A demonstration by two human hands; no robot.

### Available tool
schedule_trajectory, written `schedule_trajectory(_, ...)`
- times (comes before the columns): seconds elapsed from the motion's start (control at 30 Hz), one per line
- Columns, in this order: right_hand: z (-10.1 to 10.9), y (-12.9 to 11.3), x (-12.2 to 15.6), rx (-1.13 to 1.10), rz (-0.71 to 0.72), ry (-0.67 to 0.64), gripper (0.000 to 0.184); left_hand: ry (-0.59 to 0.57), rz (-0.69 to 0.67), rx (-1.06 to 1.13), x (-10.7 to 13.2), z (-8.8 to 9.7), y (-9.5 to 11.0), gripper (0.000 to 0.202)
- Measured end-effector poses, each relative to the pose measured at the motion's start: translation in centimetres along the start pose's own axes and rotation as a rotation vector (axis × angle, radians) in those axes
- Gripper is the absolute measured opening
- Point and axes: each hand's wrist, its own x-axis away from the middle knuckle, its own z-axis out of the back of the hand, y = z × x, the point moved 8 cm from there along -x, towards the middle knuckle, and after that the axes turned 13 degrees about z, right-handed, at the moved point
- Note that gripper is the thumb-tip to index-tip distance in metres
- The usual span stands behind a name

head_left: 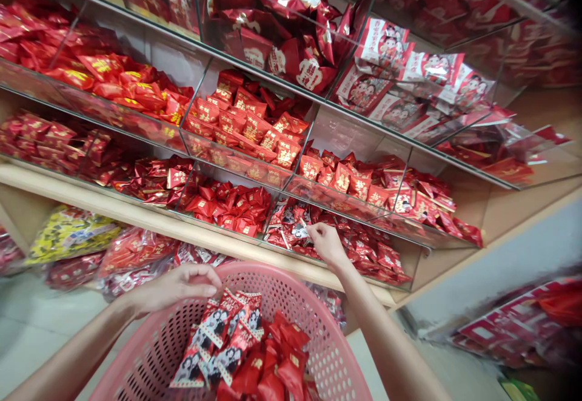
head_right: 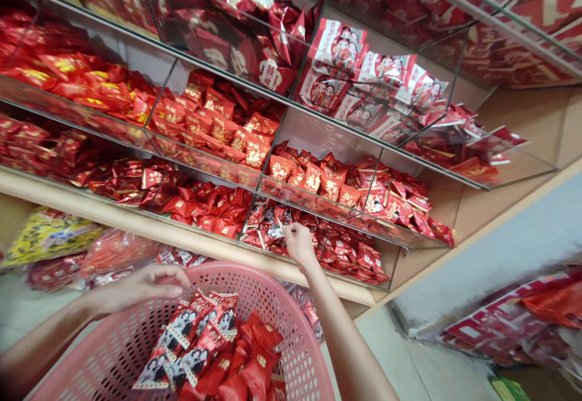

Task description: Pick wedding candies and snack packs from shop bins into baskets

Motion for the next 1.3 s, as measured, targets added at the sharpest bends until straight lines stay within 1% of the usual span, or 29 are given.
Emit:
schedule_trajectory(0.1, 1.1, -1.2, 1.7, -0.202, -0.009, 0.044, 0.036, 0.006, -0.002, -0.023, 0.0, 0.0, 0.0, 0.032)
schedule_trajectory(0.17, 1.0, -2.5, 3.2, -0.32, -0.019, 0.05, 0.039, 0.004, -0.002, -0.028, 0.0, 0.0, -0.1, 0.033)
schedule_trajectory(0.2, 0.6, -3.3, 4.0, -0.364, -0.02, 0.039, 0.04, 0.006, -0.004, -0.03, 0.0, 0.0, -0.1, 0.034)
schedule_trajectory(0.27, -1.2, -5.0, 5.7, -0.445, -0.016, -0.02, 0.041, 0.013, -0.008, -0.033, -0.1, 0.1, -0.3, 0.034)
schedule_trajectory(0.33, -3.9, -6.3, 7.6, -0.532, -0.03, -0.098, 0.04, 0.014, -0.018, -0.037, -0.1, 0.2, -0.3, 0.034)
schedule_trajectory(0.4, -6.8, -6.9, 9.3, -0.615, -0.078, -0.164, 0.04, 0.008, -0.038, -0.043, 0.0, 0.2, -0.2, 0.034)
schedule_trajectory(0.47, -9.1, -7.1, 10.6, -0.667, -0.113, -0.195, 0.039, 0.008, -0.056, -0.044, 0.1, 0.2, -0.1, 0.034)
schedule_trajectory(0.53, -10.6, -7.1, 11.5, -0.696, -0.127, -0.198, 0.037, 0.008, -0.067, -0.037, 0.1, 0.1, 0.0, 0.034)
schedule_trajectory(0.6, -11.4, -7.0, 12.1, -0.721, -0.136, -0.185, 0.035, -0.005, -0.074, -0.024, 0.0, 0.0, 0.1, 0.033)
schedule_trajectory(0.73, -11.8, -7.1, 12.9, -0.771, -0.153, -0.163, 0.034, 0.0, -0.063, -0.018, -0.2, 0.0, 0.1, 0.032)
schedule_trajectory(0.9, -11.9, -6.8, 13.6, -0.769, -0.188, -0.21, 0.037, 0.001, -0.074, -0.044, 0.1, 0.0, 0.6, 0.032)
schedule_trajectory(1.13, -11.9, -6.2, 13.2, -0.768, -0.264, -0.221, 0.039, -0.012, -0.083, -0.065, 0.3, -0.2, 1.1, 0.036)
schedule_trajectory(1.3, -11.8, -6.6, 12.8, -0.725, -0.253, -0.246, 0.04, -0.002, -0.055, -0.054, 0.2, -0.1, 0.8, 0.032)
